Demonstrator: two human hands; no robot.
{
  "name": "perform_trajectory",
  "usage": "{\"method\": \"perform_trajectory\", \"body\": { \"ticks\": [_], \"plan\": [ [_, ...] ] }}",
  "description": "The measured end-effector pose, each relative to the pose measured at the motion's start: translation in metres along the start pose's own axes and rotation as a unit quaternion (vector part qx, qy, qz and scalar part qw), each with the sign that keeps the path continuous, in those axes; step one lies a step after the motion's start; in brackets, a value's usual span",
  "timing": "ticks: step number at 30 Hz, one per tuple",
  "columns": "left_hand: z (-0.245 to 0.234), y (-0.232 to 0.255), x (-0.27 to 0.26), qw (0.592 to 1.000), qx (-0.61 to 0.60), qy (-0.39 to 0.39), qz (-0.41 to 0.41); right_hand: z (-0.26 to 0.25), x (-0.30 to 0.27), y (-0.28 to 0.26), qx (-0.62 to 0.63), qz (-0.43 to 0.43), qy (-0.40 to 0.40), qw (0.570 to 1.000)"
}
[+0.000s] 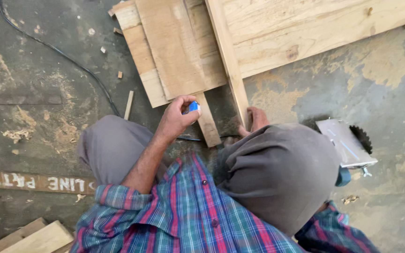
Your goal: The person measures and marks wooden planks using a tape measure and a blue marker, while an assistant holds the wood and panels in place on the floor.
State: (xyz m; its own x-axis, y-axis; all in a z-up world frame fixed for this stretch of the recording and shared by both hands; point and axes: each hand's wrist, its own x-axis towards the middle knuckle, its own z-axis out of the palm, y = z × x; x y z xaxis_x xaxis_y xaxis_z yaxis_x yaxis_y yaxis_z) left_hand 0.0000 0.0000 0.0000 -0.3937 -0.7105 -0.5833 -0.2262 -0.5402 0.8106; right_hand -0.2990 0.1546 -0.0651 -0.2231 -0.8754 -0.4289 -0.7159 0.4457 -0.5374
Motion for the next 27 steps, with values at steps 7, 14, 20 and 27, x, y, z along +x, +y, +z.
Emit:
{"method": "perform_trajectory", "body": {
  "ticks": [7,14,20,27],
  "plan": [
    [0.061,0.017,0.003,1.0,-0.003,-0.007,-0.02,-0.046,-0.001,0.01,0.123,0.143,-0.111,0.976],
    [0.103,-0.007,0.002,0.998,0.044,0.003,0.034,-0.054,0.02,0.041,0.218,0.152,-0.172,0.949],
    [0.121,-0.034,-0.013,0.986,0.158,0.019,0.054,-0.082,0.008,0.014,-0.042,0.105,-0.185,0.976],
    [0.139,-0.014,-0.03,0.959,0.24,0.008,0.148,-0.083,-0.02,-0.038,0.185,-0.111,-0.013,0.976]
  ]
}}
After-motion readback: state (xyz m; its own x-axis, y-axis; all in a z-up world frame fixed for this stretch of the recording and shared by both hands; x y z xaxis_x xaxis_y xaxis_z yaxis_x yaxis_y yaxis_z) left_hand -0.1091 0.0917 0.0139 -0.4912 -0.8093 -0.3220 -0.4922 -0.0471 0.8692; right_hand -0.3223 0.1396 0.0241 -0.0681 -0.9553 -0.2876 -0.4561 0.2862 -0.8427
